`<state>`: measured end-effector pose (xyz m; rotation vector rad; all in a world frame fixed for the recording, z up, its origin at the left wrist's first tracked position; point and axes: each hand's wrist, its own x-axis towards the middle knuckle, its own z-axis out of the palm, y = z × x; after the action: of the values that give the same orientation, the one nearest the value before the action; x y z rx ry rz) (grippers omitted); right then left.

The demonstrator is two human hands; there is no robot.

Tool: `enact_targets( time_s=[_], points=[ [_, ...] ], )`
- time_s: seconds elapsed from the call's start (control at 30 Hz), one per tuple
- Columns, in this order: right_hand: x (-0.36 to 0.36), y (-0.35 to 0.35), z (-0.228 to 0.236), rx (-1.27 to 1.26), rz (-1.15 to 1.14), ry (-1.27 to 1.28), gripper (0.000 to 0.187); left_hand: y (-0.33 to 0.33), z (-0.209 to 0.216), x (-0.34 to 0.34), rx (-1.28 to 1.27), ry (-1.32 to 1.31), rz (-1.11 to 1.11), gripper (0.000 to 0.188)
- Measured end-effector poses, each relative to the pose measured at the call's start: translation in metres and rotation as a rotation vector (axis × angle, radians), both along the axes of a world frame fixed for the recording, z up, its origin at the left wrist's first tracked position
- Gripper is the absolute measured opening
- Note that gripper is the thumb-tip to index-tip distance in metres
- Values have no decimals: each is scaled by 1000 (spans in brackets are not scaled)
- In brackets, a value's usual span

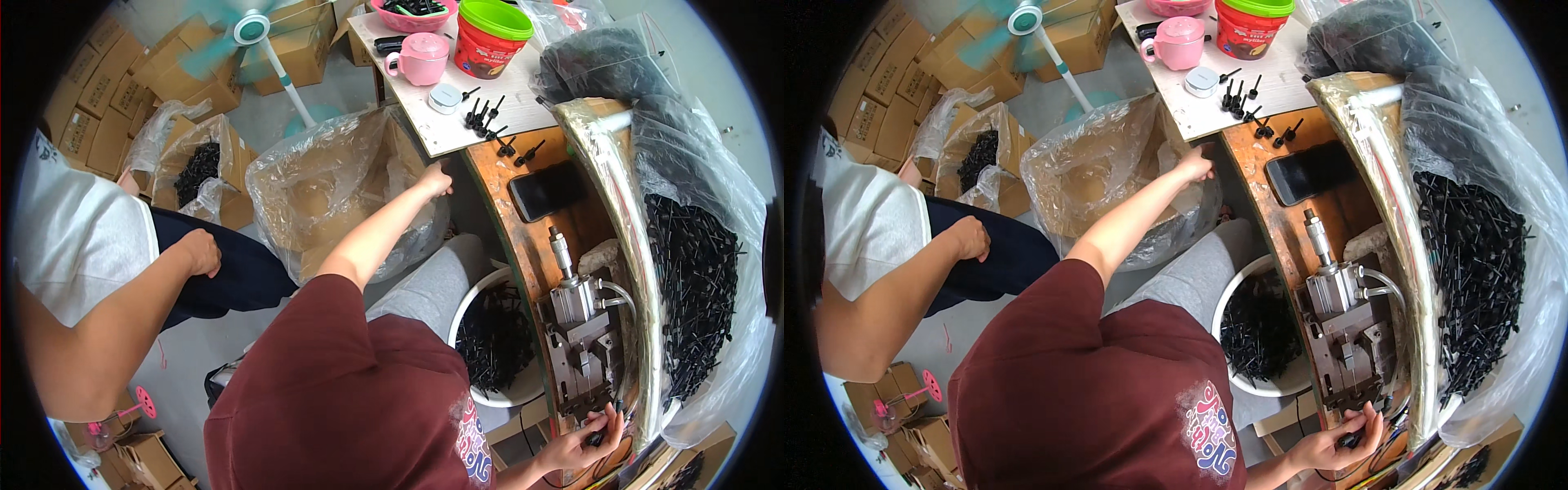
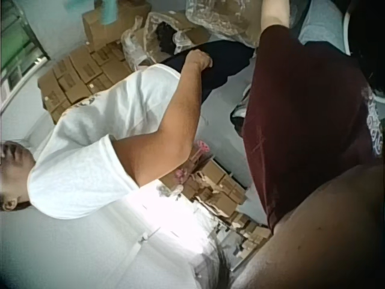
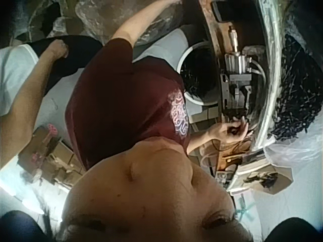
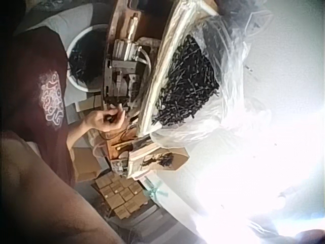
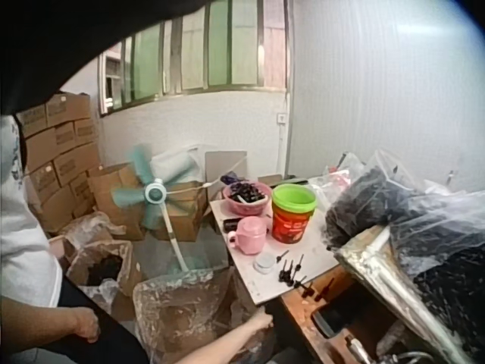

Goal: Manually assemble small plastic black parts using a tabletop pneumatic press or fixture.

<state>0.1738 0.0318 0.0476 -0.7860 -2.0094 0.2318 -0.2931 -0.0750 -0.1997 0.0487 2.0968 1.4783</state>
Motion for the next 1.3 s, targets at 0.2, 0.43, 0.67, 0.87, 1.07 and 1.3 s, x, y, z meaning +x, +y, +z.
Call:
enact_targets(
  time_s=[0.2,0.43,0.67,0.87,1.07,1.3],
  points=[
    [1,-4,-5,-28,-51,-36,32,-1,-23,33,-339,317,-346,59],
    [8,5,-15,-80,-43,-31,31,-82,-31,84,-681,303,-386,110],
    [-23,1,-5,60,87,16,29,-175,-90,109,-1052,14,-620,68],
    [-29,0,-8,50,113,2,23,-199,-119,127,-1209,131,-596,26],
    [-39,-5,-5,39,133,-10,22,-206,-116,129,-1206,81,-602,27],
    [-43,-6,0,58,151,-46,23,-205,-132,120,-1223,67,-545,26]
  ],
)
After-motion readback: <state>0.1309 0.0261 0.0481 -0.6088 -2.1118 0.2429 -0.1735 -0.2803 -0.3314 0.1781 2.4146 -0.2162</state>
